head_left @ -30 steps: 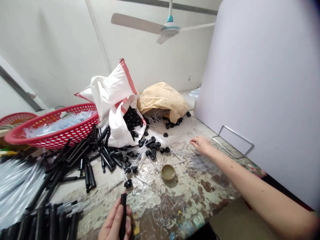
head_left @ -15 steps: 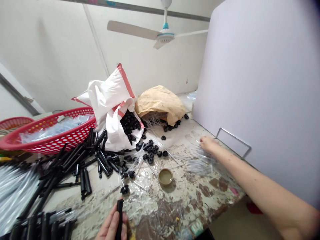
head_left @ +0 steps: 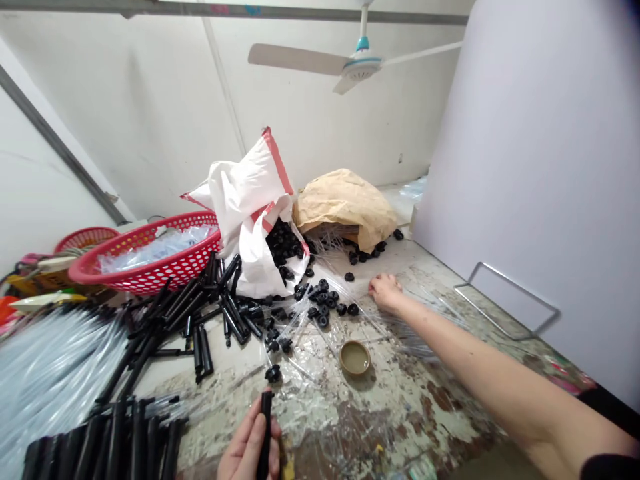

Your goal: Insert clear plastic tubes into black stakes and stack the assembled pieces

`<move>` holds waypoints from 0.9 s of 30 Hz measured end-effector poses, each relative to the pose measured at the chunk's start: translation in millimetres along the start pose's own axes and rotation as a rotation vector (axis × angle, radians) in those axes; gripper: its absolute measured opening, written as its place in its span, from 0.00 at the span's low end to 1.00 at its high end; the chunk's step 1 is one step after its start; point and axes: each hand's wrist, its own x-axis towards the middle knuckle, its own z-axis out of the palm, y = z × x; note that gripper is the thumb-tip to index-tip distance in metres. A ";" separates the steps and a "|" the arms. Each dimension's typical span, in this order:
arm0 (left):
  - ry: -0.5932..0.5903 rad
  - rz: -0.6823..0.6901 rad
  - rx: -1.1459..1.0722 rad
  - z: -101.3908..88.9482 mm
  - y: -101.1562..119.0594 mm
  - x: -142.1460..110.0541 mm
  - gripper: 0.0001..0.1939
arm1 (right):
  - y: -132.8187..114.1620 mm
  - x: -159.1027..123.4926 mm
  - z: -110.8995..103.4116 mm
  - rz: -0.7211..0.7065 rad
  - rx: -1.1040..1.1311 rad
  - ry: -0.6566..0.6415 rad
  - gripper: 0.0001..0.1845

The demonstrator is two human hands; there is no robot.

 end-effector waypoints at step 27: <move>-0.132 0.100 0.021 -0.1 -1.3 -11.6 0.22 | -43.7 -155.1 -22.6 -0.437 0.417 -0.065 0.09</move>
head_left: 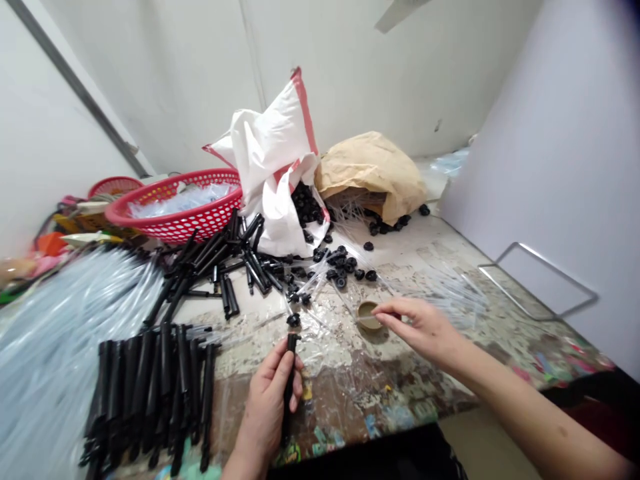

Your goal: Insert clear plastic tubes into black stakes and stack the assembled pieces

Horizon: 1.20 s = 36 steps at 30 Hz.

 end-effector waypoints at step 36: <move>0.015 -0.010 -0.087 -2.6 -1.0 -8.9 0.23 | -62.9 4.4 92.6 -0.148 0.074 -0.144 0.14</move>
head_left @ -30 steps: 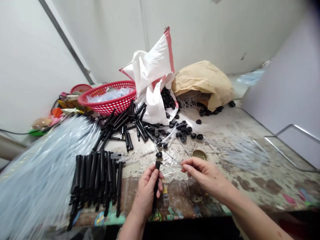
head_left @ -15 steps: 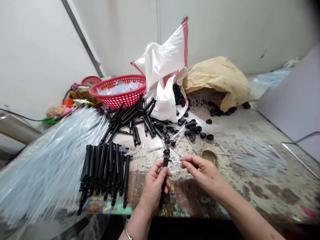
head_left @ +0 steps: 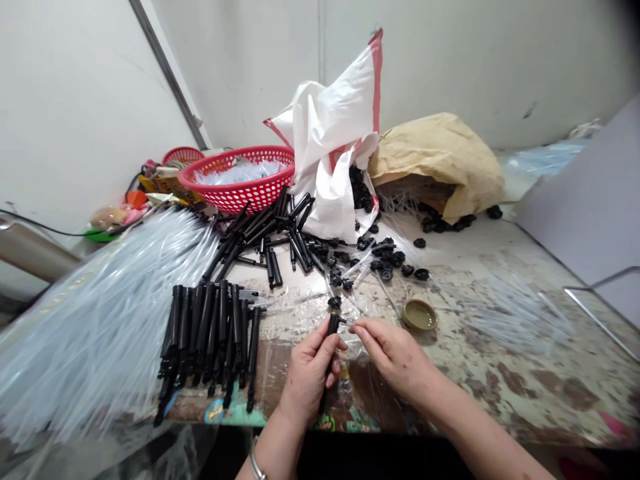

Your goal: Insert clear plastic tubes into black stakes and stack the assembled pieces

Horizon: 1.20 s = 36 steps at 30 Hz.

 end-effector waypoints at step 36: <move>-0.132 -0.087 0.159 0.9 0.4 -7.7 0.22 | -4.7 -10.3 -18.9 0.010 -0.160 -0.146 0.15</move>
